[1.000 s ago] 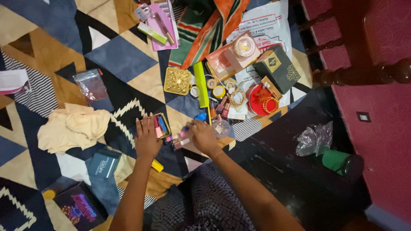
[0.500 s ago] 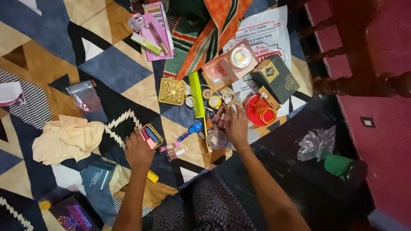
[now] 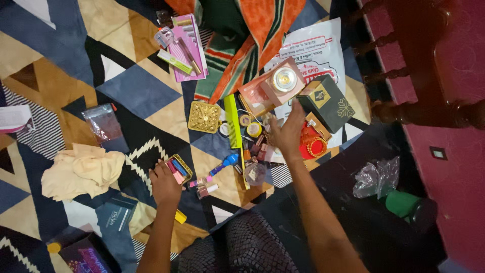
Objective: The person organizes various items on a patterned rug, including watches, cosmetics, and small boxes, by moving them around and placing them into different containers.
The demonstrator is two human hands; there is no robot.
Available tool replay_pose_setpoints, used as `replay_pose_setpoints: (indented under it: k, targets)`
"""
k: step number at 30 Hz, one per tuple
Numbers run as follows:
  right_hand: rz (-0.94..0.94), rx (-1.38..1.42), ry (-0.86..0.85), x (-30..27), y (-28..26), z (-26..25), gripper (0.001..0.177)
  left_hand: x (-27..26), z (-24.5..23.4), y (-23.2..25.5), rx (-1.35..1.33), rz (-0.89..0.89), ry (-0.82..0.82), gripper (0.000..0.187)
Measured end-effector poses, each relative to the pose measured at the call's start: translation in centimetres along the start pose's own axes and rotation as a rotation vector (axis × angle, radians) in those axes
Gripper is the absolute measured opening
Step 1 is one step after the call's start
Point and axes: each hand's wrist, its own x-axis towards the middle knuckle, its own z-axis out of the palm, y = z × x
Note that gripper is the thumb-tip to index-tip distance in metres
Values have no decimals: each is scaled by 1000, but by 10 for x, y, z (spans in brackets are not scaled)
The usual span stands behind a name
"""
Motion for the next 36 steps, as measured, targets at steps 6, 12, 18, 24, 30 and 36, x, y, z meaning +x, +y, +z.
replay_pose_setpoints:
  k: [6,12,18,24,30,36]
  targets:
    - [-26,-132,-24,88,-3,-3,98,-3,-3,2,2,-19,-21,123]
    - [-38,-103,-236,108,14,6,108,-5,-8,5,-13,-21,6,123]
    - [-93,-56,-198,108,27,15,107,-5,-15,8,-13,-54,-38,124]
    - [4,-69,-135,138,67,15,109,-6,-14,7,-21,-47,-58,124]
    - [115,-21,-76,184,115,13,115,-6,-16,12,-5,-56,-56,122]
    - [329,-150,-6,201,147,31,120,-6,-20,12,-24,-28,-45,120]
